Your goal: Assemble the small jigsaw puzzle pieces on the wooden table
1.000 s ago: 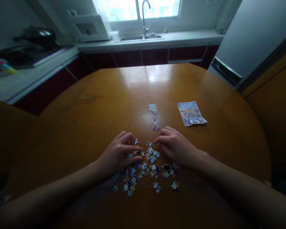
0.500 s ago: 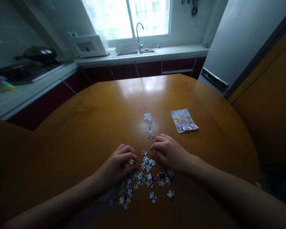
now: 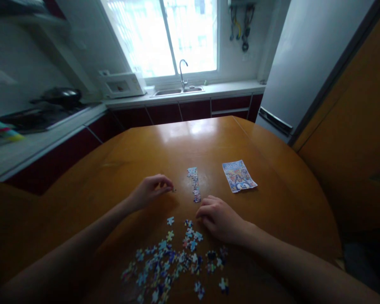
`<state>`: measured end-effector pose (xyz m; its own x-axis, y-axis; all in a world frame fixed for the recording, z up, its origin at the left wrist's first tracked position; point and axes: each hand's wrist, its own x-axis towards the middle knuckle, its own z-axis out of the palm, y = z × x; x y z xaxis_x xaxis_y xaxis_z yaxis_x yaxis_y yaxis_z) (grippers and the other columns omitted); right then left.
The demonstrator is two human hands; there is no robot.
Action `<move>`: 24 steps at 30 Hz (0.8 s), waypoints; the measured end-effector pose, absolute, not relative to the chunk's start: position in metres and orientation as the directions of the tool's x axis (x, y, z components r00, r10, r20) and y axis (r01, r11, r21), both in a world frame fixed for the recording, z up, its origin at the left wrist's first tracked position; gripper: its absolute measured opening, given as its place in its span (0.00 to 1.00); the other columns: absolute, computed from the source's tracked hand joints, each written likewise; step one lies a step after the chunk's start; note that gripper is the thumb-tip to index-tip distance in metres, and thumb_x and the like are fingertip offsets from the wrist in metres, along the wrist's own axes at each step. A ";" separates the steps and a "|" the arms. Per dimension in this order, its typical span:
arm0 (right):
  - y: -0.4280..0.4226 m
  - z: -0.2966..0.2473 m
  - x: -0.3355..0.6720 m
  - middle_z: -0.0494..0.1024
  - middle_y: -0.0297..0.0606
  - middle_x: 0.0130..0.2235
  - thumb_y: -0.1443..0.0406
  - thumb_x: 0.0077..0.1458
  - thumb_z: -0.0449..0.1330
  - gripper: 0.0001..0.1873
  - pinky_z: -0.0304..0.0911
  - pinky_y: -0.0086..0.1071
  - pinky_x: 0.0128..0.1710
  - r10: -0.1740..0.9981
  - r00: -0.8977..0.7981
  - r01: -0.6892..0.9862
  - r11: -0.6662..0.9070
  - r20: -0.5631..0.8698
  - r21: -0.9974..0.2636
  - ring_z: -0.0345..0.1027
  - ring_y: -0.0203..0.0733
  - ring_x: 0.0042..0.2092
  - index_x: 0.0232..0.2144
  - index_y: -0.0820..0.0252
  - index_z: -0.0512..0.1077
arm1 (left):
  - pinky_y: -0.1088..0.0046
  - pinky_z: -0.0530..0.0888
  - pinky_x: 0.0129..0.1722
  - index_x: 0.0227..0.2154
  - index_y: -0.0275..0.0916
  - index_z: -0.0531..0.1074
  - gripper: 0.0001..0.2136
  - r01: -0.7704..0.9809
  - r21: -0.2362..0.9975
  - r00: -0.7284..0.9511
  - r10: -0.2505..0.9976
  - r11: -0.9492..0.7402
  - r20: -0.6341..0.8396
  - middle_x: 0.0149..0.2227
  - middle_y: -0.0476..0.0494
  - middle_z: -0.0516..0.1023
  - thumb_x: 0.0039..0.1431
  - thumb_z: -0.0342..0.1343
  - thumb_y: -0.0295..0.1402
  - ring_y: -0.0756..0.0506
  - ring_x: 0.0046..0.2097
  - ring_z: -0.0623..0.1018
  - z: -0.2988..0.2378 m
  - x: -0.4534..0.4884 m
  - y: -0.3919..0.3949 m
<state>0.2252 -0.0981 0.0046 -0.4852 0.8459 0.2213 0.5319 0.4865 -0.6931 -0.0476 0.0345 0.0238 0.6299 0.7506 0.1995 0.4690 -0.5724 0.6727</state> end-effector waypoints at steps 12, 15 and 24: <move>-0.087 0.005 0.241 0.76 0.38 0.38 0.79 0.54 0.54 0.16 0.64 0.38 0.45 0.889 -0.385 0.512 0.430 0.249 -0.743 0.67 0.42 0.44 0.35 0.58 0.76 | 0.73 0.70 0.35 0.33 0.37 0.80 0.07 0.391 0.720 0.558 0.770 -0.573 0.309 0.33 0.43 0.81 0.61 0.58 0.32 0.47 0.35 0.75 -0.022 0.014 0.088; -0.089 0.007 0.239 0.76 0.38 0.38 0.79 0.54 0.54 0.16 0.64 0.38 0.45 0.885 -0.406 0.502 0.425 0.229 -0.754 0.67 0.42 0.44 0.35 0.57 0.76 | 0.71 0.70 0.38 0.33 0.37 0.80 0.07 0.383 0.683 0.600 0.730 -0.622 0.327 0.33 0.43 0.80 0.62 0.58 0.33 0.47 0.36 0.75 -0.022 0.015 0.085; -0.091 0.006 0.236 0.75 0.37 0.38 0.81 0.50 0.53 0.19 0.64 0.37 0.45 0.878 -0.434 0.498 0.420 0.202 -0.759 0.67 0.42 0.44 0.34 0.57 0.76 | 0.68 0.69 0.42 0.31 0.39 0.80 0.04 0.443 0.575 0.620 0.698 -0.688 0.357 0.32 0.45 0.76 0.61 0.61 0.30 0.45 0.39 0.73 -0.015 0.018 0.079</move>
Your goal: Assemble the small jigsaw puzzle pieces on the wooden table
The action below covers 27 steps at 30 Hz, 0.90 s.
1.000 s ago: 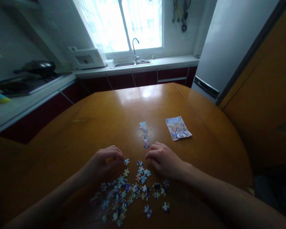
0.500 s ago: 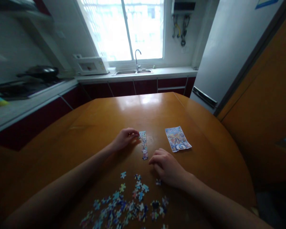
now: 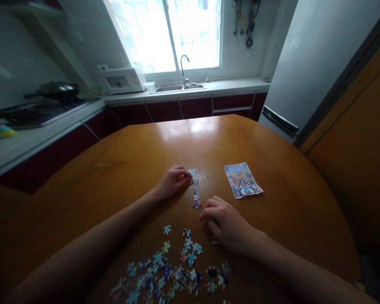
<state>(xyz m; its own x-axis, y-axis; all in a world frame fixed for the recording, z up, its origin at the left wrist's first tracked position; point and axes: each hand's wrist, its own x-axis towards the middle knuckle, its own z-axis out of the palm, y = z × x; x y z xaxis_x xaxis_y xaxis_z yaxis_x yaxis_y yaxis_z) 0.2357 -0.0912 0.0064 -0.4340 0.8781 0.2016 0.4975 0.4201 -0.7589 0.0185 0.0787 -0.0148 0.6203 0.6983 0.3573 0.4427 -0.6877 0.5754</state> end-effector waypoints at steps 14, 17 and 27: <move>-0.090 0.001 0.236 0.75 0.40 0.44 0.80 0.55 0.53 0.24 0.66 0.40 0.49 0.891 -0.388 0.487 0.415 0.236 -0.769 0.67 0.42 0.47 0.47 0.55 0.77 | 0.66 0.70 0.44 0.36 0.44 0.82 0.05 0.446 0.499 0.617 0.659 -0.743 0.430 0.37 0.45 0.73 0.59 0.66 0.38 0.44 0.43 0.71 -0.017 0.007 0.070; -0.090 0.000 0.235 0.75 0.40 0.44 0.80 0.55 0.53 0.23 0.66 0.40 0.49 0.896 -0.383 0.494 0.405 0.226 -0.769 0.68 0.42 0.47 0.46 0.55 0.77 | 0.66 0.70 0.45 0.35 0.44 0.82 0.05 0.458 0.493 0.617 0.664 -0.740 0.423 0.37 0.45 0.73 0.59 0.66 0.37 0.44 0.43 0.71 -0.017 0.007 0.071; -0.089 -0.001 0.236 0.76 0.40 0.43 0.78 0.57 0.54 0.19 0.67 0.39 0.48 0.898 -0.378 0.497 0.402 0.225 -0.769 0.69 0.42 0.46 0.44 0.56 0.77 | 0.66 0.70 0.45 0.34 0.42 0.82 0.05 0.478 0.513 0.585 0.694 -0.713 0.421 0.36 0.45 0.74 0.59 0.64 0.36 0.44 0.42 0.72 -0.018 0.009 0.073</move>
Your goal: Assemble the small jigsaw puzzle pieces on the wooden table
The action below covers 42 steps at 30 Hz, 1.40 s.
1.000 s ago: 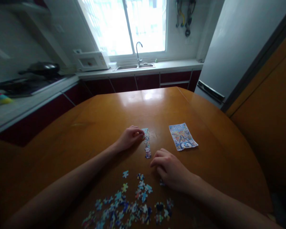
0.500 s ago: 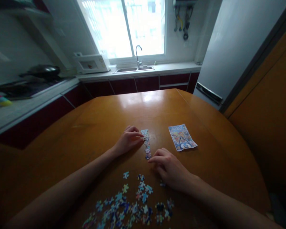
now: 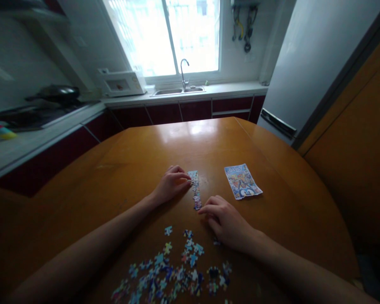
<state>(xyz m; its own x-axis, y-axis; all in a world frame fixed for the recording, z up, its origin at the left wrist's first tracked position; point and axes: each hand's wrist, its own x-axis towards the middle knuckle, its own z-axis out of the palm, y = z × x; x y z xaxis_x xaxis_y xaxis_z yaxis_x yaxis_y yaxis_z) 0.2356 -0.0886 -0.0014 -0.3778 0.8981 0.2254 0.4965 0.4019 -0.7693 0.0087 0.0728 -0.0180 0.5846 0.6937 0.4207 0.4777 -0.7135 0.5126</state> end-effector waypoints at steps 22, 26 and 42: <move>-0.024 0.000 0.207 0.69 0.46 0.56 0.59 0.67 0.55 0.14 0.58 0.51 0.58 0.877 -0.380 0.797 0.472 0.295 -0.377 0.57 0.54 0.57 0.47 0.52 0.79 | 0.60 0.69 0.53 0.49 0.46 0.79 0.12 0.482 0.408 0.678 0.625 -0.775 0.387 0.54 0.46 0.79 0.66 0.56 0.33 0.42 0.49 0.70 -0.022 0.003 0.083; -0.021 -0.005 0.208 0.67 0.45 0.58 0.57 0.67 0.55 0.14 0.57 0.52 0.58 0.872 -0.379 0.800 0.477 0.310 -0.364 0.56 0.55 0.58 0.47 0.51 0.78 | 0.61 0.69 0.53 0.48 0.47 0.80 0.11 0.485 0.402 0.690 0.622 -0.777 0.369 0.54 0.49 0.79 0.67 0.55 0.34 0.42 0.49 0.70 -0.019 0.004 0.080; -0.018 -0.015 0.208 0.68 0.45 0.58 0.57 0.67 0.54 0.17 0.59 0.53 0.57 0.884 -0.336 0.832 0.441 0.326 -0.338 0.58 0.56 0.58 0.53 0.50 0.75 | 0.61 0.71 0.52 0.50 0.49 0.79 0.12 0.489 0.382 0.688 0.616 -0.785 0.384 0.54 0.50 0.79 0.67 0.56 0.36 0.42 0.48 0.70 -0.021 0.004 0.081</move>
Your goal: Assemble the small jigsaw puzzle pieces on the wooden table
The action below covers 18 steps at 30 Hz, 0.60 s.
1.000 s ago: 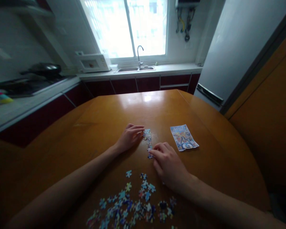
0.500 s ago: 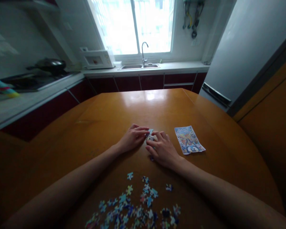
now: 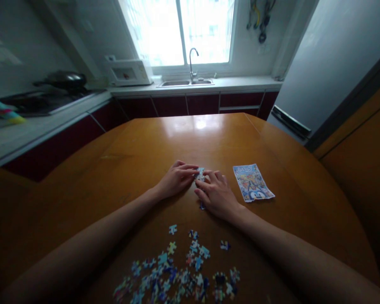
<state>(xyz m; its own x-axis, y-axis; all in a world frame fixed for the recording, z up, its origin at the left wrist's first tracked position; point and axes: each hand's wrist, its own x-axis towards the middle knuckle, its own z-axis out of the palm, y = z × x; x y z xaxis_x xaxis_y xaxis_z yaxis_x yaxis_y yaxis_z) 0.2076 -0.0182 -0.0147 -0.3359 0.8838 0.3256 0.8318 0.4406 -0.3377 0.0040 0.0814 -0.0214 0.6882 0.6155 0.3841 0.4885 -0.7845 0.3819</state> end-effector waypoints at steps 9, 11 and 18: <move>-0.015 -0.019 0.212 0.67 0.44 0.58 0.57 0.66 0.56 0.15 0.59 0.53 0.58 0.880 -0.317 0.807 0.447 0.355 -0.386 0.57 0.55 0.59 0.51 0.47 0.77 | 0.61 0.71 0.53 0.50 0.48 0.79 0.12 0.481 0.376 0.700 0.605 -0.792 0.380 0.54 0.49 0.78 0.67 0.56 0.34 0.42 0.49 0.71 -0.023 0.003 0.082; -0.014 -0.020 0.212 0.67 0.44 0.59 0.57 0.66 0.56 0.15 0.59 0.53 0.58 0.880 -0.317 0.808 0.446 0.353 -0.384 0.57 0.56 0.59 0.51 0.47 0.78 | 0.61 0.71 0.53 0.50 0.48 0.79 0.12 0.480 0.377 0.698 0.605 -0.792 0.382 0.54 0.48 0.79 0.67 0.56 0.34 0.42 0.49 0.71 -0.023 0.003 0.082; -0.011 -0.023 0.213 0.67 0.42 0.58 0.58 0.66 0.56 0.14 0.61 0.55 0.56 0.888 -0.296 0.791 0.434 0.351 -0.431 0.58 0.56 0.58 0.49 0.44 0.79 | 0.61 0.72 0.52 0.50 0.47 0.79 0.12 0.477 0.378 0.691 0.604 -0.794 0.398 0.53 0.48 0.79 0.66 0.57 0.34 0.42 0.48 0.71 -0.023 0.004 0.082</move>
<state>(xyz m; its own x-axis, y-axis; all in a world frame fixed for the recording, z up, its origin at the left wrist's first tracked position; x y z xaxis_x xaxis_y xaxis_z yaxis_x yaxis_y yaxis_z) 0.2134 -0.0112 -0.0227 -0.2964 0.8882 0.3511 0.7911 0.4343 -0.4308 0.0037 0.0816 -0.0233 0.6906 0.6042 0.3976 0.4769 -0.7937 0.3777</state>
